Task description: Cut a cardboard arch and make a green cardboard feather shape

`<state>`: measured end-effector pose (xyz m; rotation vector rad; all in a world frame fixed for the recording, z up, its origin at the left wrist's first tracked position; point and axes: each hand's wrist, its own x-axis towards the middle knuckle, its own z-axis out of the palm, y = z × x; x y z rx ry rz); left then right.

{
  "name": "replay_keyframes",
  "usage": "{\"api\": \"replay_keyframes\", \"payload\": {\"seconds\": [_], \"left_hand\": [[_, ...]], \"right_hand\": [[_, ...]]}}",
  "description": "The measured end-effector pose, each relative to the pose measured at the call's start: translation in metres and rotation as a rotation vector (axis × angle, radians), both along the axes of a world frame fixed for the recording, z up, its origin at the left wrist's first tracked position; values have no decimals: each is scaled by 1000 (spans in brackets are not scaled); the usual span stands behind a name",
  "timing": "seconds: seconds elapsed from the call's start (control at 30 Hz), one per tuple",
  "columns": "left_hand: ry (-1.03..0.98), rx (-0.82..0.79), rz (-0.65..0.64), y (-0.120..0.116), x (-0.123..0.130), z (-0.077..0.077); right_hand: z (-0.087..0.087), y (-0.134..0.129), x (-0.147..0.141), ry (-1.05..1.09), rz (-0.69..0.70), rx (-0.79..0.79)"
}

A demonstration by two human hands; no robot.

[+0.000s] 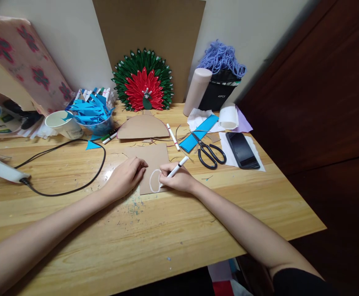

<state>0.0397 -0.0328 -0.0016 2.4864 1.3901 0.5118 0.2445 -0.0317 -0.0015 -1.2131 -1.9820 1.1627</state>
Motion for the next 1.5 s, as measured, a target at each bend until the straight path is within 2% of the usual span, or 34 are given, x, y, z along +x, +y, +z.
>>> {"api": "replay_keyframes", "payload": {"seconds": [0.1,0.23,0.53,0.87,1.23,1.5], "left_hand": [[-3,-1,2,0,0,0],[-28,-12,3,0,-1,0],[-7,-16,6,0,0,1],[5,-8,0,0,0,0],[14,-8,2,1,0,0],[14,0,8,0,0,0]], "right_hand": [[1,0,0,15,-71,20],[2,0,-1,30,-55,-4],[-1,2,-3,30,-159,76],[0,1,-2,14,-102,4],[-2,2,-4,48,-246,61],[-1,3,-3,53,-238,57]]}}
